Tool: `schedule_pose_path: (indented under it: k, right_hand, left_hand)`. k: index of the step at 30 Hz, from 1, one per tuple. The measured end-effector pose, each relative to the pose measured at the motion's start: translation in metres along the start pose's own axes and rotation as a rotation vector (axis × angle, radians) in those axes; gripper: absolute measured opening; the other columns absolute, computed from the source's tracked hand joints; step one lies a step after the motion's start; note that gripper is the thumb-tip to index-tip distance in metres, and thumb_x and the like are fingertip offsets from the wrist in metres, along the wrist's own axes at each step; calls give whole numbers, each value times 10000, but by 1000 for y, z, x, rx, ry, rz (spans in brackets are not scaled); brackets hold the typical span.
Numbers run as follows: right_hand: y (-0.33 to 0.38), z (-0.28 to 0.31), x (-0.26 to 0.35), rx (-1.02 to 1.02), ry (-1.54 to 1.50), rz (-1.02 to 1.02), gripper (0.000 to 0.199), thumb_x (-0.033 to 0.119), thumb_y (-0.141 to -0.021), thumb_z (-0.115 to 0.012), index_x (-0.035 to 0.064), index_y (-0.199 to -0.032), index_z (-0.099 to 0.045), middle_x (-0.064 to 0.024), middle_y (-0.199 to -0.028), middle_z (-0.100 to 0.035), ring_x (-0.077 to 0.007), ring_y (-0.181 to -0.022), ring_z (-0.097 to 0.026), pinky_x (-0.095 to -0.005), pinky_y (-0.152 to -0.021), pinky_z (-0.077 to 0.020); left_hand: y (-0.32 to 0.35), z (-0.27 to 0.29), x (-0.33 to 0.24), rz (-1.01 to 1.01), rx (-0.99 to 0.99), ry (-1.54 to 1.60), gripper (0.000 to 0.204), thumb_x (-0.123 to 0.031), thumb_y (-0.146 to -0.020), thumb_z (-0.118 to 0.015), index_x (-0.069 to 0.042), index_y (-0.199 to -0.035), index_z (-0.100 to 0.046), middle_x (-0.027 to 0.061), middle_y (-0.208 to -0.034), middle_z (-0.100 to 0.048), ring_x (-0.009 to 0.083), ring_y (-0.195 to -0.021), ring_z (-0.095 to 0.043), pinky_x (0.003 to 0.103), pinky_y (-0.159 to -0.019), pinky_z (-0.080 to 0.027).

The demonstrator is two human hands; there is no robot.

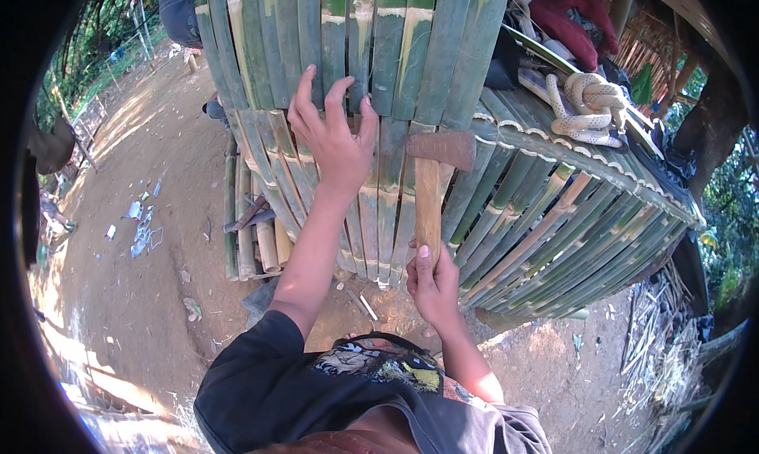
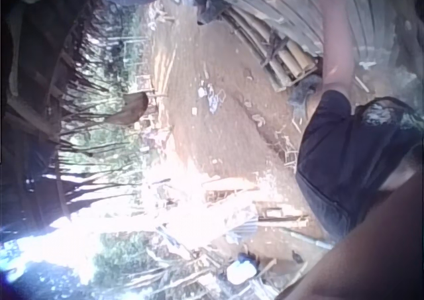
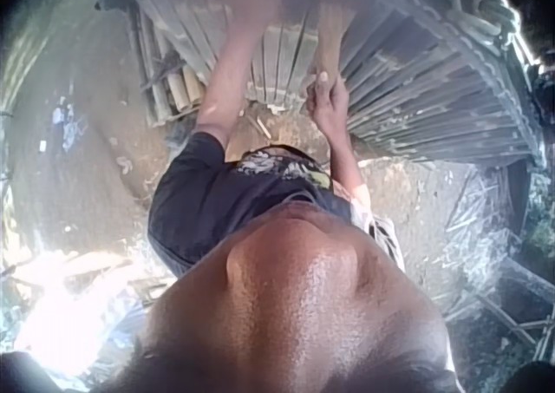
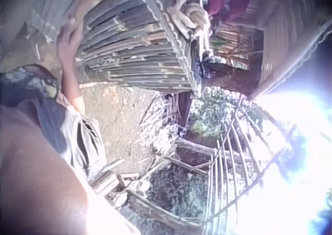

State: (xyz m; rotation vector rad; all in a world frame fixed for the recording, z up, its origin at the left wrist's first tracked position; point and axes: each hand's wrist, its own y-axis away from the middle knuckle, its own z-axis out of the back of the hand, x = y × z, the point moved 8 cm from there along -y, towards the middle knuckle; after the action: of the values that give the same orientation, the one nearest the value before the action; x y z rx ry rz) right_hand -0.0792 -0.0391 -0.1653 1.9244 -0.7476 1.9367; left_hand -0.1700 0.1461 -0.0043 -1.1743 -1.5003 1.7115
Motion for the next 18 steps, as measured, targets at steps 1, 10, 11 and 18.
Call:
schedule_pose_path:
  k: [1,10,11,18]
  right_hand:
    - [1,0,2,0,10,7,412,419,-1122,-436,26,-1198,-536,-3,-662,-464,-64,-451,-406,-234,-419,-325]
    - [4,6,-1,-32,-32,-14,337,335,-1135,-431,27,-1202,-551,21,-627,-463,-49,-488,-420,-235,-453,-342]
    - [4,6,-1,-34,-30,-10,337,335,-1135,-432,27,-1203,-550,21,-627,-463,-50,-487,-420,-235,-453,-342]
    - [5,9,-2,-32,-47,-19,343,347,-1132,-440,28,-1200,-545,15,-635,-471,-53,-481,-421,-233,-448,-341]
  left_hand:
    - [0,-1,-2,-12,3,-13,379,-131,-863,-741,-135,-1226,-633,214,-1501,-424,435,-1284,-410,560,-1069,-323]
    - [4,-2,-8,-4,10,16,367,-205,-906,-752,-142,-1248,-635,213,-1495,-429,420,-1318,-374,555,-1096,-297]
    - [5,-3,-9,-4,8,15,379,-226,-906,-762,-143,-1253,-634,214,-1497,-427,420,-1321,-370,557,-1097,-294]
    - [10,-9,-9,-21,-5,-45,465,-267,-880,-798,-139,-1288,-614,221,-1523,-407,429,-1318,-381,558,-1091,-303]
